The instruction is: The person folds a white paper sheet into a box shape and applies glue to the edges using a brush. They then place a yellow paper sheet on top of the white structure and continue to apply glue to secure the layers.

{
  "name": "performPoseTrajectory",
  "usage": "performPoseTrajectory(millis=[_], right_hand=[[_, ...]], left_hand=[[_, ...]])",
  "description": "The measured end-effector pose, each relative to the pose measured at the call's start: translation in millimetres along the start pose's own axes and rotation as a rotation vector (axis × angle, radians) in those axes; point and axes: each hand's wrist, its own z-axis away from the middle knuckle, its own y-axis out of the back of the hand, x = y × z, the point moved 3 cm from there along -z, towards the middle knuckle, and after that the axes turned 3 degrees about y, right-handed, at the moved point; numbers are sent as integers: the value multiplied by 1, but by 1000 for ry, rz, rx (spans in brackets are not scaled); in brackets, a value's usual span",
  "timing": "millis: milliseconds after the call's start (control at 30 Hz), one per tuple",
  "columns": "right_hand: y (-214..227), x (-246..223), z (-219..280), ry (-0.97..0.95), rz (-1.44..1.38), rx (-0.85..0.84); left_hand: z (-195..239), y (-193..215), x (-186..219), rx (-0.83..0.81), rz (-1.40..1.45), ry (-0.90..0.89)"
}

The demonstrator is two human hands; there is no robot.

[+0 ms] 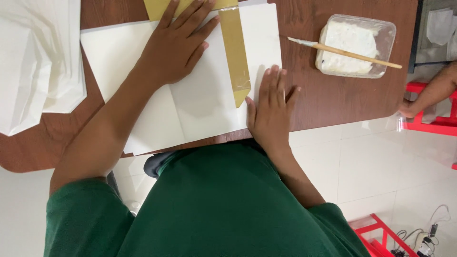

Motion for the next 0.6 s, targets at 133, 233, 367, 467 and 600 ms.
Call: performPoseTrajectory(millis=[133, 233, 367, 467, 600], right_hand=[[-1, -2, 0, 19, 40, -2], [1, -5, 0, 50, 125, -2], [-3, -6, 3, 66, -31, 85], [-2, -4, 7, 116, -104, 220], [29, -11, -1, 139, -452, 233]], left_hand=[[-1, 0, 0, -3, 20, 5], [-1, -3, -2, 3, 4, 4], [-1, -3, -3, -7, -6, 9], [-2, -4, -3, -28, -25, 18], [-3, -3, -3, -38, -15, 22]])
